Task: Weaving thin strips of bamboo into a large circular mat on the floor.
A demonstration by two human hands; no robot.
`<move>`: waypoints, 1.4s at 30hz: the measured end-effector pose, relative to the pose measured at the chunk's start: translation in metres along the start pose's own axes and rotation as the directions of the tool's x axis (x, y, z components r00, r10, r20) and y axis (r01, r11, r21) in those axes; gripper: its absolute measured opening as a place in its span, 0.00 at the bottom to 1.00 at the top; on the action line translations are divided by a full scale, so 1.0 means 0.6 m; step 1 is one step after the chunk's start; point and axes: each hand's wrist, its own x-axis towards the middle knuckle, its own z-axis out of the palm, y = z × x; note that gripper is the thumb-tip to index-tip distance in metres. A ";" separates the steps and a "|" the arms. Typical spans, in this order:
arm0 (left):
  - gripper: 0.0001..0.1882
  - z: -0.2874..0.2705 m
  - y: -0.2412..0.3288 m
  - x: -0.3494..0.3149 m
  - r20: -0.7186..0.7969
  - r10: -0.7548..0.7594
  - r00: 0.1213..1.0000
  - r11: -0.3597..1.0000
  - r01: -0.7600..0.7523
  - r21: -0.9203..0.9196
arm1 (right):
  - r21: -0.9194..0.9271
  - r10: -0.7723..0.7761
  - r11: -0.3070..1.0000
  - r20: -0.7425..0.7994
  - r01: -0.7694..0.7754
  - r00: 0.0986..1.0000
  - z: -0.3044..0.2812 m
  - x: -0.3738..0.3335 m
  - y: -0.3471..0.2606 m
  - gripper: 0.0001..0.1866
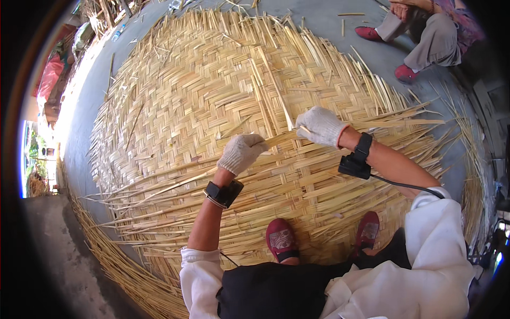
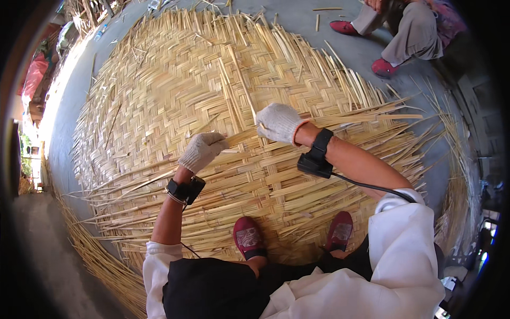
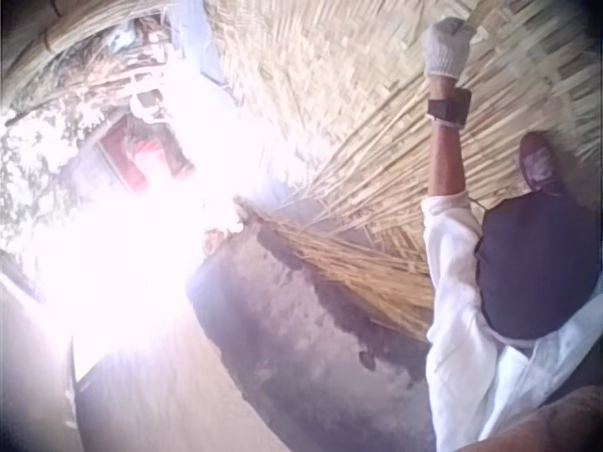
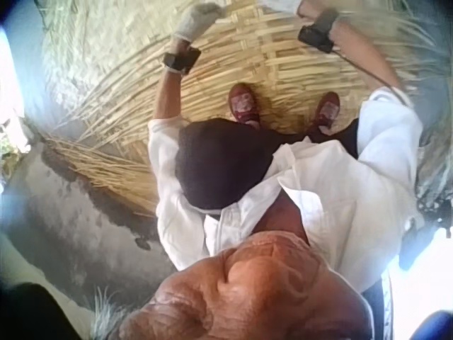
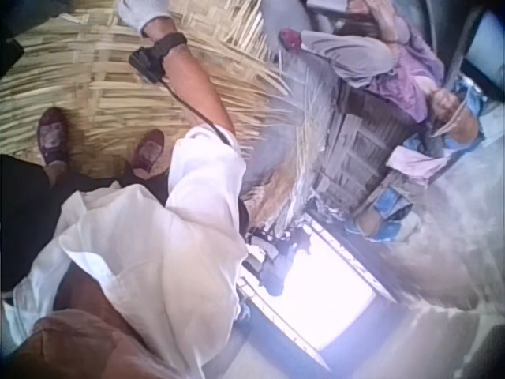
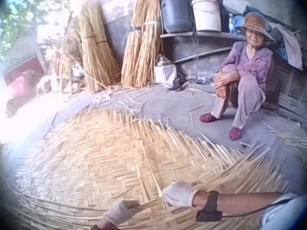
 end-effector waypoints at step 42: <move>0.12 0.025 -0.052 0.098 -0.657 0.236 0.717 0.972 -0.181 0.152 | 0.280 0.297 0.925 -0.115 -0.256 0.948 0.101 0.091 0.076 0.21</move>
